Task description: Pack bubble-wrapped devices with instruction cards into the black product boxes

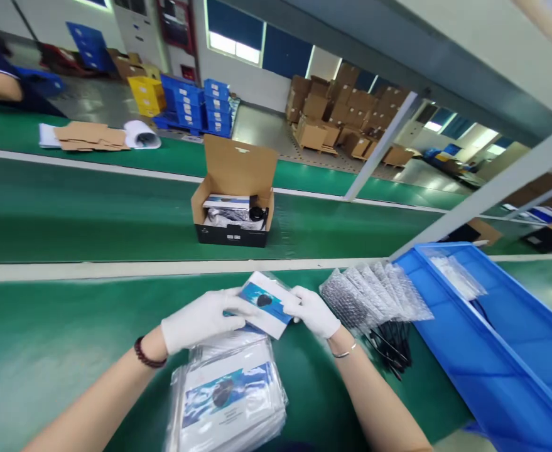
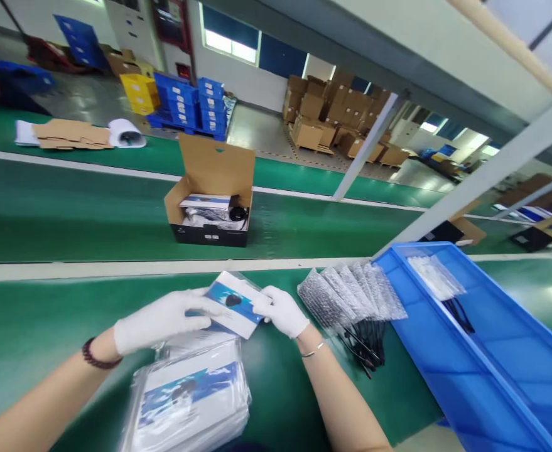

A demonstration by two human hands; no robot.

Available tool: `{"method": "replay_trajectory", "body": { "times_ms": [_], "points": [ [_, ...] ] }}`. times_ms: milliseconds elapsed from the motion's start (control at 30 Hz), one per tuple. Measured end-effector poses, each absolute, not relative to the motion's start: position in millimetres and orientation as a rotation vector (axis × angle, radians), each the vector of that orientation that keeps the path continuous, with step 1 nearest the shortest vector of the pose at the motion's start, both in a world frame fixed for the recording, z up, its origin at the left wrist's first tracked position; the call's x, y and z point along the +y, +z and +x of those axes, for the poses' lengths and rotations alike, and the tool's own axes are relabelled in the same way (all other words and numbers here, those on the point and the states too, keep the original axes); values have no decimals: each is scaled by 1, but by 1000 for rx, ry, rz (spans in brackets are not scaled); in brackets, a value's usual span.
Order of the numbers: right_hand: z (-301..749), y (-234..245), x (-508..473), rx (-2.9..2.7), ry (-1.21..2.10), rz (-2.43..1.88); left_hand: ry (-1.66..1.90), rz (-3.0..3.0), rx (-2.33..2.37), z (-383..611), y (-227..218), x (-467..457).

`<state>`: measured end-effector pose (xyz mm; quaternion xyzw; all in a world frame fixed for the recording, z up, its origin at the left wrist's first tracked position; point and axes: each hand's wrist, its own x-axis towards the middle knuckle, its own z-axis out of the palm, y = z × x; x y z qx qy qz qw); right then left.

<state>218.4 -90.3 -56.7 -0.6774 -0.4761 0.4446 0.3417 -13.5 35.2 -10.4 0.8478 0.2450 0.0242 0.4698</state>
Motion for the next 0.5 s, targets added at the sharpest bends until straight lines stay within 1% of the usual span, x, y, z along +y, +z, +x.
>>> {"method": "replay_trajectory", "body": {
  "times_ms": [67,100,167,233,267,300,333,400,500],
  "points": [
    [223,-43,-95,-1371,1036,-1788,74,1965,686,-7,-16,25],
    [229,-35,-99,-1434,889,-1864,109,1917,749,-5,-16,23],
    [250,-20,-110,-1495,438,-2120,196,1850,829,-6,-13,24],
    [276,-10,-124,-1413,-5,-2459,288,1821,885,-11,-5,30],
    [289,-9,-132,-1365,-138,-2624,322,1814,917,-15,-1,33],
    [299,-9,-140,-1335,-202,-2755,349,1814,956,-18,2,36],
    [306,-10,-147,-1331,-195,-2832,362,1819,996,-21,5,39],
    [309,-9,-159,-1364,-3,-2812,329,1842,1056,-23,7,42],
    [293,7,-166,-1286,248,-2526,261,1884,982,-19,7,37]
  ]
}}
